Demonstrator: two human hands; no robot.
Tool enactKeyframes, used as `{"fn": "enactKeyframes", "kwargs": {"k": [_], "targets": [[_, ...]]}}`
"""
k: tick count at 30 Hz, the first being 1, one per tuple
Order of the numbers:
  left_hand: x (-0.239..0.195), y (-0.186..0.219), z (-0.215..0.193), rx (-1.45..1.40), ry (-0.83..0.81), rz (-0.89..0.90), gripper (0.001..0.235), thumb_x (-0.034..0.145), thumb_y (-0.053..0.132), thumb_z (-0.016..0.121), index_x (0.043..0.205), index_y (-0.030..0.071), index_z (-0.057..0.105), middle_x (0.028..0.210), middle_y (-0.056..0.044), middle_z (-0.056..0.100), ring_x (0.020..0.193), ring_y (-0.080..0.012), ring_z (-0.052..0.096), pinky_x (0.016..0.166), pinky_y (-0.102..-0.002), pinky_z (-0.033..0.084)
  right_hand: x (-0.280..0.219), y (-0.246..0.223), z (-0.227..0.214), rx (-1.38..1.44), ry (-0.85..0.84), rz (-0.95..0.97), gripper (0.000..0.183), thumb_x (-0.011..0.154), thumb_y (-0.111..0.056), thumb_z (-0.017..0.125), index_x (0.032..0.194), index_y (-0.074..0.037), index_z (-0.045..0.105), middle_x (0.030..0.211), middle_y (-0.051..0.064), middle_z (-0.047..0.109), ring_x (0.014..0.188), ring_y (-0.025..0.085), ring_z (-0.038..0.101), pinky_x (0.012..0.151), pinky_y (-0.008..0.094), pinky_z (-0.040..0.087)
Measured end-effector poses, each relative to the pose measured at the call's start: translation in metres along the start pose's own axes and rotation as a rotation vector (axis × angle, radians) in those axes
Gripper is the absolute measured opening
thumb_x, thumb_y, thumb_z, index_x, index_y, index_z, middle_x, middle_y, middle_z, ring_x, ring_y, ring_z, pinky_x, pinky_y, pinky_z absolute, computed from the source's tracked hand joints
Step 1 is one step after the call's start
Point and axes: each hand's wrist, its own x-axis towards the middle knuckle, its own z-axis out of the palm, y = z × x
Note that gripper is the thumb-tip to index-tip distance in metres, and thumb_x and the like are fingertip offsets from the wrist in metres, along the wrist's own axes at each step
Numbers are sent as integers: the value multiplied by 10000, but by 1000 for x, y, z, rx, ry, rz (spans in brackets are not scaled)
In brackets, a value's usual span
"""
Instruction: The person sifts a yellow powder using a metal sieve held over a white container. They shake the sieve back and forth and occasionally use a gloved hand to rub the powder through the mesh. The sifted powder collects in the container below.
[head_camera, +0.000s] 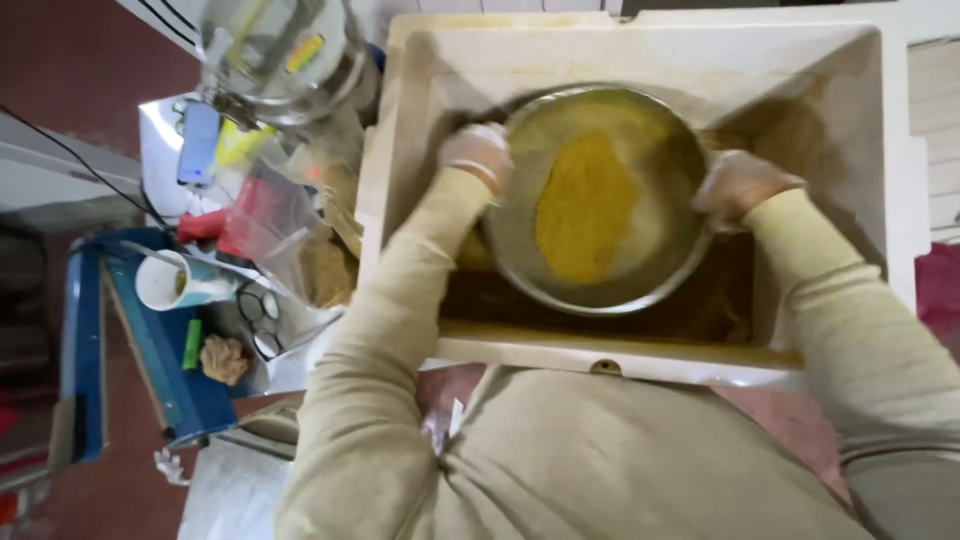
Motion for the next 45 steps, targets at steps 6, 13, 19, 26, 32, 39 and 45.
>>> {"fn": "enactKeyframes", "kwargs": {"k": [6,13,19,26,32,39,45], "targets": [[-38,23,-33,48,-135,165,397,968,192,470,1249,41,706,1263,-172,733,1239,-338,676,1022,-493,580,30,35,-7,-155,146,-30,444,801,-277,687,1116,12,808,982,277,809,979,444,774,771,564,636],[-43,28,-17,-26,19,103,425,982,242,429,1248,1,657,1175,-206,741,1184,-369,688,994,-531,560,64,69,7,-637,124,-350,256,722,-312,659,860,-187,835,738,48,804,832,270,794,767,402,638],[-17,-16,-48,-6,-132,62,519,939,220,548,1413,10,568,1374,-236,634,1310,-435,566,1095,-523,488,52,74,-24,-124,105,-107,507,735,-331,743,1188,-107,782,919,206,815,941,424,782,772,566,618],[-18,12,-24,-5,77,142,370,949,247,482,1131,22,713,1043,-184,763,1072,-358,727,871,-518,609,96,72,30,-153,161,-78,496,802,-293,705,1273,-155,779,920,205,816,907,421,789,665,514,627],[-8,7,-8,147,200,23,267,934,250,490,991,181,742,890,-53,778,815,-314,771,613,-468,604,4,9,-29,167,9,-132,236,735,-32,598,942,-45,709,688,156,703,577,268,597,460,441,432],[3,-28,-34,-53,-108,-61,400,940,265,487,1233,49,653,1262,-211,694,1166,-415,671,953,-529,550,-30,-36,-28,-36,212,-215,392,901,-286,619,1185,-36,718,921,253,784,755,369,754,671,517,567],[-32,36,-27,218,-96,247,414,876,178,535,1196,-53,662,1133,-223,732,1074,-374,719,814,-447,603,-44,-18,-55,43,84,34,679,830,-48,590,1507,-89,547,1435,214,628,1243,447,642,1006,493,505]]}}
